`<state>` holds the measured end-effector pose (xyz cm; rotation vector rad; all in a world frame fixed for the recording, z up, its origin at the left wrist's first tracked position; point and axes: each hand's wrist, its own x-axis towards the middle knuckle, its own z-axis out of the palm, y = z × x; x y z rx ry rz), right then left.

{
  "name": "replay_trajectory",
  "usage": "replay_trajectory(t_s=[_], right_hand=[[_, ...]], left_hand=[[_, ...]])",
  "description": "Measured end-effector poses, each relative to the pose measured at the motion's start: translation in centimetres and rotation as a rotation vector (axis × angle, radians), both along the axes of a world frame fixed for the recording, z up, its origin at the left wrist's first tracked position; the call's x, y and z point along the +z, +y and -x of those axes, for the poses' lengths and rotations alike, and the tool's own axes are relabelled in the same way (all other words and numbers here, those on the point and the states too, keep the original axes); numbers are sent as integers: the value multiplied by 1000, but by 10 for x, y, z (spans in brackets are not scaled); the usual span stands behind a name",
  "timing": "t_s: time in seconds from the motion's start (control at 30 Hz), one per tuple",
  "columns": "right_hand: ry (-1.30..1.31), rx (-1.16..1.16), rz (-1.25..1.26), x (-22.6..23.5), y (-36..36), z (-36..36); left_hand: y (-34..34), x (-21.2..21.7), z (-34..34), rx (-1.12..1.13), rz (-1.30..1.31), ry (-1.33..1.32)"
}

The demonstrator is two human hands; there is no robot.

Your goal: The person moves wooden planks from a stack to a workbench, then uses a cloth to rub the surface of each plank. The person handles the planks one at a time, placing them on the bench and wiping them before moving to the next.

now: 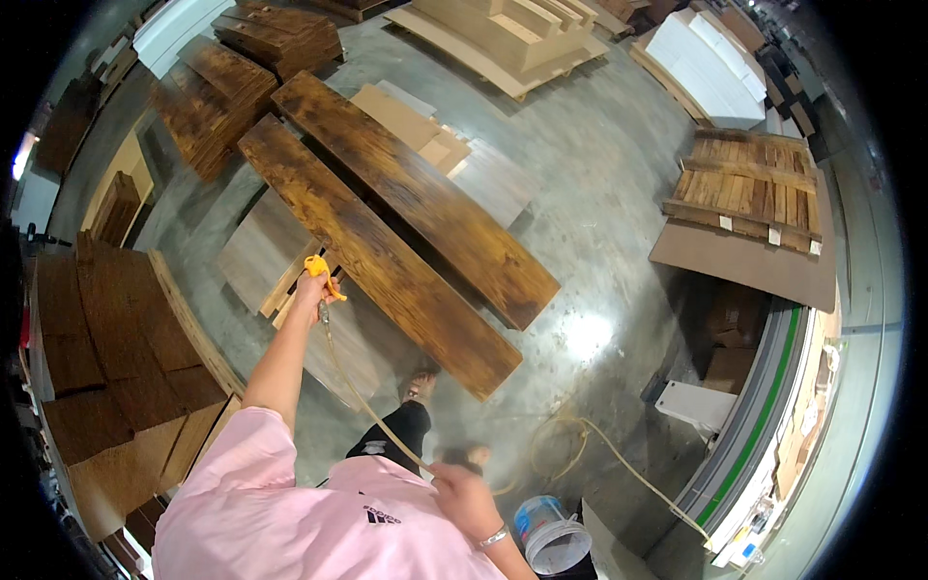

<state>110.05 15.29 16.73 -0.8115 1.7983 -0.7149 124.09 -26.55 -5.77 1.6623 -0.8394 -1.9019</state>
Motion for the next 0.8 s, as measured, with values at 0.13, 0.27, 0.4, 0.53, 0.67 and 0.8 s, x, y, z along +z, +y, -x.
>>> replay_trajectory(t_s=[0.13,0.27,0.4,0.53,0.67,0.8], right_hand=[[47,16,-3,-4,-6,3],[47,30,-33,-4,-10,-2],[33,43,-61,-4,-11,-4],[29,26,-50,-2,-15,-3],[57,34,-11,-2,-19,-2],[91,39,17,-3,-18,-5]], left_hand=[[-3,-5,10,-28,30,3],[-4,-10,13,-66,26,-10],[5,1,19,-56,73,-15],[-3,-17,12,-22,85,-41],[0,-2,19,-15,49,30],[-2,7,14,-4,57,7]])
